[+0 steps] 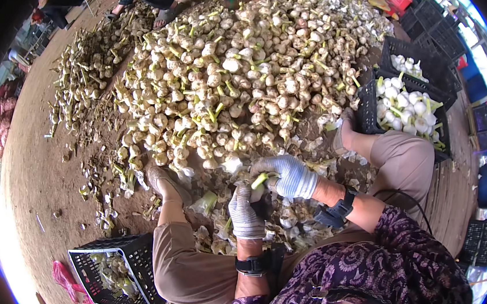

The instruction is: The person picks up garlic bulbs from a pile, peels away the outer layers by hand, and places the cleaned bulbs into a black plastic crate.

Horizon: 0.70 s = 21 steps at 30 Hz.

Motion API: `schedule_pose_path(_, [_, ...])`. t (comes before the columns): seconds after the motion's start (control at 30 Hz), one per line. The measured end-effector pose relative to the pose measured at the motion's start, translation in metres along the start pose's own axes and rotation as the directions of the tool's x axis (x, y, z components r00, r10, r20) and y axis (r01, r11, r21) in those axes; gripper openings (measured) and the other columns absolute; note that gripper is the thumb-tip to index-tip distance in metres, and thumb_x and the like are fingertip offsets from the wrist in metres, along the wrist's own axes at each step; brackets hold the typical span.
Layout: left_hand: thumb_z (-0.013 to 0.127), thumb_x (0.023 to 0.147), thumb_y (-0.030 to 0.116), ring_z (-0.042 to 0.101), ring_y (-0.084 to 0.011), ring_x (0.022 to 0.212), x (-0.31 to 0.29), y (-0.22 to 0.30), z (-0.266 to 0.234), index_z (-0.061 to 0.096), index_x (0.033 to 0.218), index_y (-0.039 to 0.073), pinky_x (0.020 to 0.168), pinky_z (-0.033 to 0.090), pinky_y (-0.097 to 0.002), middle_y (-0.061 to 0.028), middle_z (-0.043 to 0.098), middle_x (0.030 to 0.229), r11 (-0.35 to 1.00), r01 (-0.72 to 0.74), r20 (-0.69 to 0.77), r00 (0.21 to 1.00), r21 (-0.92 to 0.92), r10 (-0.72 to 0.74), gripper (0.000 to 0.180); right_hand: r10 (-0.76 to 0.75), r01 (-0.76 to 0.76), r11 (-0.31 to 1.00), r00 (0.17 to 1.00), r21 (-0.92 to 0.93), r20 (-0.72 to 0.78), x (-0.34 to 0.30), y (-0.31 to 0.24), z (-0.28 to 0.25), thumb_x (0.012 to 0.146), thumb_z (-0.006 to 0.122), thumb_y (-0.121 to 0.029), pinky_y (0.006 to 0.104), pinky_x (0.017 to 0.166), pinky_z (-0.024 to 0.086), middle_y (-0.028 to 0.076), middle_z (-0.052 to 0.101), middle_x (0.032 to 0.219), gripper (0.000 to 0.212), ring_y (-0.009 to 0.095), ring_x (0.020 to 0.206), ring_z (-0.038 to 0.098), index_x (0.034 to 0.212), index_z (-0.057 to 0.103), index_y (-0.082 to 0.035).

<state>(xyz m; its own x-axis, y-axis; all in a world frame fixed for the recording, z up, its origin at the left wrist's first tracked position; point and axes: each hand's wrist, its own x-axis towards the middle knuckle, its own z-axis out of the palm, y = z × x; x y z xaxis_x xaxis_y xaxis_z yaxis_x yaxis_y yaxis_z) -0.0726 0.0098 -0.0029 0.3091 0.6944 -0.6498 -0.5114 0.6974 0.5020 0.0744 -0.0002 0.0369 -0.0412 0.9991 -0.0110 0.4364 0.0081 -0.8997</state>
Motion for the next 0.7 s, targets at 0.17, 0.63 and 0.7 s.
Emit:
schedule_pose_path(0.17, [0.043, 0.084, 0.052, 0.049, -0.0173, 0.05, 0.0, 0.011, -0.001, 0.052, 0.107, 0.009, 0.036, 0.036, -0.03, -0.0033, 0.054, 0.073, 0.981, 0.155, 0.205, 0.963, 0.119, -0.177, 0.049, 0.126, -0.126, 0.992, 0.982, -0.008, 0.14, 0.015, 0.028, 0.006, 0.065, 0.053, 0.009, 0.0305, 0.082, 0.048, 0.011, 0.059, 0.107, 0.047, 0.023, 0.097, 0.057, 0.109, 0.056, -0.008])
schedule_pose_path(0.63, [0.054, 0.083, 0.009, 0.057, -0.0305, 0.09, 0.018, 0.001, -0.016, 0.049, 0.106, 0.008, 0.074, 0.05, -0.0479, -0.0132, 0.058, 0.102, 0.96, -0.216, 0.035, 0.974, -0.176, 0.226, 0.024, 0.489, -0.35, 0.273, 0.853, 0.896, 0.184, 0.003, 0.021, 0.01, 0.078, 0.062, -0.008, 0.026, 0.059, 0.051, 0.007, 0.064, 0.081, 0.016, 0.015, 0.068, 0.061, 0.092, 0.062, 0.0])
schedule_pose_path(0.7, [0.055, 0.079, 0.001, 0.058, -0.0296, 0.089, 0.018, 0.008, -0.022, 0.049, 0.103, 0.008, 0.074, 0.052, -0.0473, -0.0128, 0.058, 0.101, 0.944, -0.25, 0.019, 0.966, -0.214, 0.26, 0.026, 0.514, -0.354, 0.256, 0.838, 0.9, 0.183, 0.002, 0.04, 0.017, 0.078, 0.062, -0.009, 0.026, 0.058, 0.05, 0.007, 0.064, 0.08, 0.016, 0.015, 0.067, 0.061, 0.092, 0.061, -0.001])
